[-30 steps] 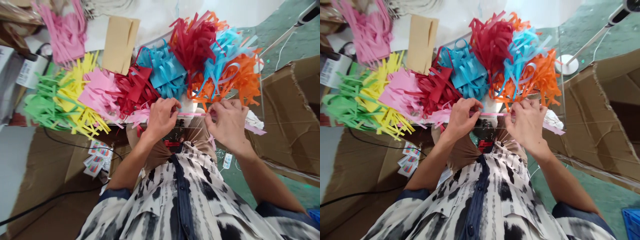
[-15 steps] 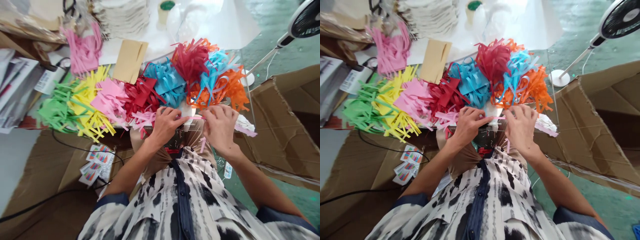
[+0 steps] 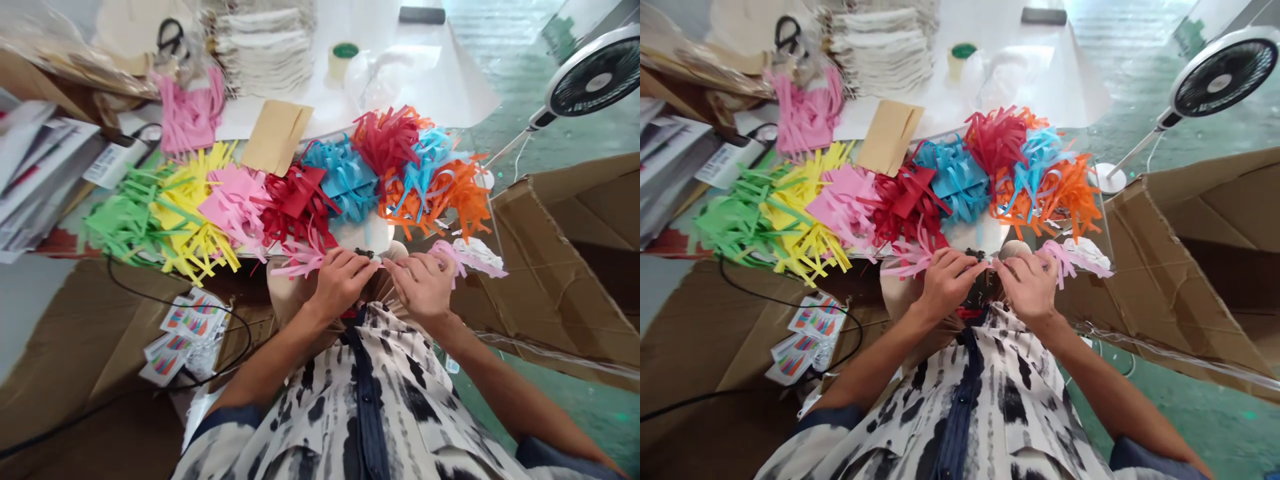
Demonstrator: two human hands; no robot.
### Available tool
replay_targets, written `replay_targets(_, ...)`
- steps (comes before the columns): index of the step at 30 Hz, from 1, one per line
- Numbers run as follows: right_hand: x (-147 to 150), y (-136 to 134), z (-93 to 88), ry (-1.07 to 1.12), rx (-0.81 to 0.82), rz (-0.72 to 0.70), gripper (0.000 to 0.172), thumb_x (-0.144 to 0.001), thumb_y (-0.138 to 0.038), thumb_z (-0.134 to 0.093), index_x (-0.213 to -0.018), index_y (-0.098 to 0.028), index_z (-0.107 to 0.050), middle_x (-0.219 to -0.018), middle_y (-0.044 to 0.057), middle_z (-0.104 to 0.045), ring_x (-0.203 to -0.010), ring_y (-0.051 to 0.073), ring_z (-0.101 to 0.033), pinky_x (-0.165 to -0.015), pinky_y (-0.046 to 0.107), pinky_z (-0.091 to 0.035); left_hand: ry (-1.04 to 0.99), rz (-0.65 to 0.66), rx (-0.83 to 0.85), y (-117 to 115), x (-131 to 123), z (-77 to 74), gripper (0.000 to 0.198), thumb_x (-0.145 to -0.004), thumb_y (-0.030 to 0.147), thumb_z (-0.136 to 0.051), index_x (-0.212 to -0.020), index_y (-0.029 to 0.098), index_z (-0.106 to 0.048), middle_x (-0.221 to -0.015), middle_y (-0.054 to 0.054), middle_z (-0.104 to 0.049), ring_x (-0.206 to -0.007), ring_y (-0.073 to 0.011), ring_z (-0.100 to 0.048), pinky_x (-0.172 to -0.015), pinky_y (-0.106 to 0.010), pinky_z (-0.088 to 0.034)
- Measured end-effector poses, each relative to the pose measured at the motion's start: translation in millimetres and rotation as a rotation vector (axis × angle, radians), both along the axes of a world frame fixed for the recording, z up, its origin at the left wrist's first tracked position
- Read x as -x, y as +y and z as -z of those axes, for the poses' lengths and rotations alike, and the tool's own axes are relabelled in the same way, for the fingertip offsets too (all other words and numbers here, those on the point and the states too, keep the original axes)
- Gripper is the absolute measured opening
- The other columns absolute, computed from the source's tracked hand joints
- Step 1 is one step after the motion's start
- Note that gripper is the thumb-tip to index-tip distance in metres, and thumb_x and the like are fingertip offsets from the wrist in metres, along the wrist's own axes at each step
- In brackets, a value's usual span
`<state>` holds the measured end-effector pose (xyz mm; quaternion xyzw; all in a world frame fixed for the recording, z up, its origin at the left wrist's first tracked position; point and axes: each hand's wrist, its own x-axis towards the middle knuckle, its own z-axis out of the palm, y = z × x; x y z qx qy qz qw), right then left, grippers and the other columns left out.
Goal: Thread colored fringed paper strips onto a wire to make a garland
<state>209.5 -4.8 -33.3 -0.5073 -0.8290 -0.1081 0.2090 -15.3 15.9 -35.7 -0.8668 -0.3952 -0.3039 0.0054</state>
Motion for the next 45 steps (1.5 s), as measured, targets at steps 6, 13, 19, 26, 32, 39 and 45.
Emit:
replay_targets(6,-6,2,-26.9,0.074,-0.141,-0.03,0.021,-0.097,-0.024,-0.072,-0.109,-0.039,-0.081,-0.098,-0.002,-0.082,-0.1,0.022,-0.067,-0.1,0.046,-0.036,-0.439,-0.067,0.451,-16,1,-31.4,0.024,-0.106,0.035,-0.065,-0.114,0.021,-0.084,-0.109,-0.008,-0.085,-0.1,-0.0222,-0.077,-0.091,-0.038,-0.058)
replay_targets(13,4,-6,-71.0,0.142,-0.356,-0.163,0.034,-0.091,-0.016,-0.08,-0.114,-0.04,-0.08,-0.095,-0.004,-0.082,-0.095,0.02,-0.068,-0.097,0.042,-0.043,-0.928,0.146,1.397,-15,6,-62.8,0.04,-0.087,0.056,-0.085,-0.092,0.017,-0.087,-0.078,-0.006,-0.08,-0.064,-0.0134,-0.067,-0.061,-0.026,-0.052)
replay_targets(19,4,-11,-68.0,0.122,-0.315,-0.165,0.027,-0.093,-0.023,-0.081,-0.118,-0.032,-0.077,-0.096,-0.003,-0.083,-0.094,0.02,-0.072,-0.099,0.045,-0.041,-1.142,0.124,1.49,-17,0,-62.5,0.043,-0.072,0.051,-0.097,-0.086,0.013,-0.082,-0.074,-0.004,-0.076,-0.066,-0.0123,-0.068,-0.068,-0.025,-0.055)
replay_targets(26,16,-13,-71.6,0.521,-0.064,-0.041,0.008,-0.098,-0.031,-0.075,-0.095,-0.03,-0.083,-0.086,0.0,-0.082,-0.091,0.023,-0.073,-0.092,0.044,-0.051,-1.174,0.19,1.503,-21,-10,-62.4,0.041,-0.073,0.05,-0.097,-0.084,0.014,-0.08,-0.076,-0.004,-0.076,-0.068,-0.0138,-0.07,-0.068,-0.025,-0.053)
replay_targets(32,34,6,-87.7,1.061,0.264,-0.035,0.016,-0.095,-0.034,-0.077,-0.082,-0.026,-0.081,-0.086,0.001,-0.079,-0.085,0.02,-0.07,-0.083,0.038,-0.054,-1.221,0.221,1.16,2,-21,-72.2,0.032,-0.078,0.046,-0.095,-0.078,0.018,-0.08,-0.091,-0.002,-0.078,-0.083,-0.0113,-0.068,-0.082,-0.023,-0.051)
replay_targets(39,33,13,-100.8,1.207,0.358,-0.085,0.018,-0.094,-0.041,-0.077,-0.089,-0.026,-0.085,-0.092,0.002,-0.08,-0.087,0.02,-0.071,-0.083,0.035,-0.052,-1.22,0.245,1.054,10,-22,-89.2,0.032,-0.074,0.047,-0.097,-0.08,0.019,-0.082,-0.084,-0.002,-0.077,-0.079,-0.0122,-0.066,-0.082,-0.027,-0.052)
replay_targets(45,21,-10,-91.0,1.098,0.395,-0.104,0.027,-0.094,-0.049,-0.077,-0.087,-0.024,-0.084,-0.088,0.002,-0.079,-0.085,0.021,-0.07,-0.083,0.035,-0.051,-1.195,0.222,0.989,-21,-29,-82.9,0.037,-0.071,0.049,-0.099,-0.076,0.017,-0.08,-0.085,-0.004,-0.078,-0.078,-0.0151,-0.07,-0.08,-0.029,-0.054)
